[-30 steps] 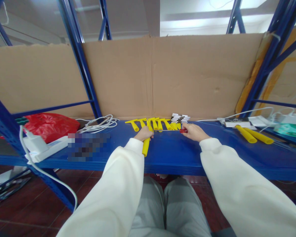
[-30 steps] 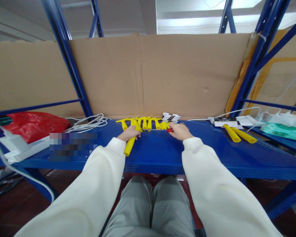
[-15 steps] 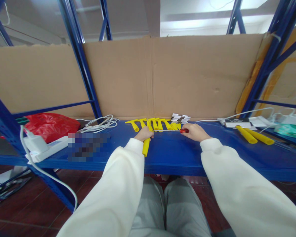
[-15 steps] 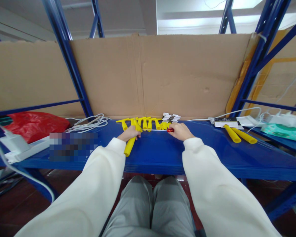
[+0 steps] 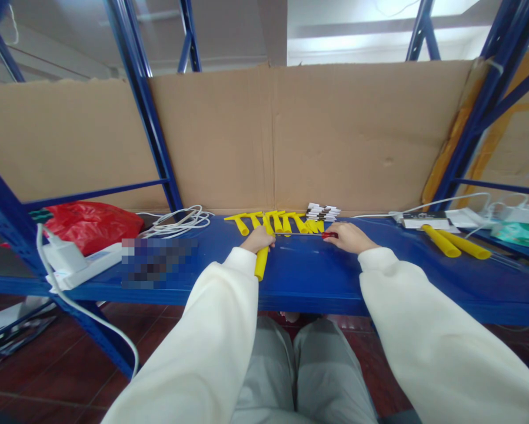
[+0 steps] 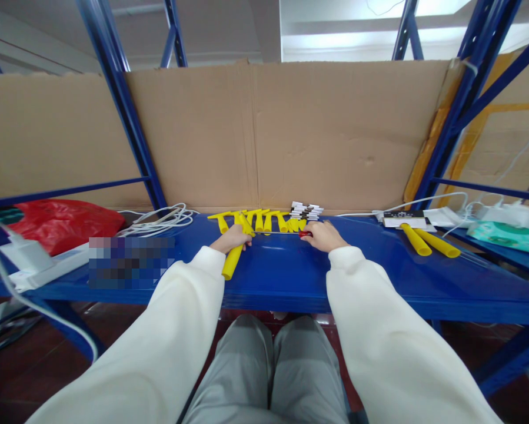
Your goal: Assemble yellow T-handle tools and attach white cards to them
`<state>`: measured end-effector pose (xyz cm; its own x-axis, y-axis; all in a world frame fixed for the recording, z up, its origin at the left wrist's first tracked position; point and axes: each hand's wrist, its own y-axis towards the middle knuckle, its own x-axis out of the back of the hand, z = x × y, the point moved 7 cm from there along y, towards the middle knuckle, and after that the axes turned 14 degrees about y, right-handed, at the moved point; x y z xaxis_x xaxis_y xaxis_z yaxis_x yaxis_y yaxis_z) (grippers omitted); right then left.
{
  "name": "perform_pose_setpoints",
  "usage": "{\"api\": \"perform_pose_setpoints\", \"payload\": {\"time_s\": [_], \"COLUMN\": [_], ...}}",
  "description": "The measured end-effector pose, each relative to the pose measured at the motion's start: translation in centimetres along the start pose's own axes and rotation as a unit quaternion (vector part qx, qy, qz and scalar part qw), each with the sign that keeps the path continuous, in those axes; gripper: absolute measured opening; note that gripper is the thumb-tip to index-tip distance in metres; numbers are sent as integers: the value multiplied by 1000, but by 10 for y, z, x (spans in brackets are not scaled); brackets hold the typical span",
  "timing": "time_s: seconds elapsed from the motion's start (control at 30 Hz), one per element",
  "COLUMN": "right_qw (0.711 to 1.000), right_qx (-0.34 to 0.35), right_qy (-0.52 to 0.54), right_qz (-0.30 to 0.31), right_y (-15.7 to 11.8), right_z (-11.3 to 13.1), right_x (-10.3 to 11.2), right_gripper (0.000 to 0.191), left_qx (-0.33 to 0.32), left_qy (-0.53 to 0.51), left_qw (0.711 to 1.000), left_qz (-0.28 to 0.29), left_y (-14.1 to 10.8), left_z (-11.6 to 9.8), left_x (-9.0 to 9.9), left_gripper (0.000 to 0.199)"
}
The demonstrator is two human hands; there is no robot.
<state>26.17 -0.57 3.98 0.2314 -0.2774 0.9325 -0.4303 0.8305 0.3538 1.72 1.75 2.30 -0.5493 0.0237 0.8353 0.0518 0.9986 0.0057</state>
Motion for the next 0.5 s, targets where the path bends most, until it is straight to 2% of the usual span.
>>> {"api": "perform_pose_setpoints", "payload": {"time_s": [0.2, 0.5], "right_qw": [1000, 999], "right_qx": [-7, -29], "right_qy": [6, 30], "right_qz": [-2, 14], "right_y": [2, 1], "right_z": [-3, -3], "right_x": [-3, -5], "right_gripper": [26, 28], "left_qx": [-4, -6], "left_qy": [-1, 5], "left_qw": [1000, 1000], "left_qz": [0, -1], "left_y": [0, 3], "left_z": [-1, 1], "left_x": [-1, -2], "left_gripper": [23, 17]}}
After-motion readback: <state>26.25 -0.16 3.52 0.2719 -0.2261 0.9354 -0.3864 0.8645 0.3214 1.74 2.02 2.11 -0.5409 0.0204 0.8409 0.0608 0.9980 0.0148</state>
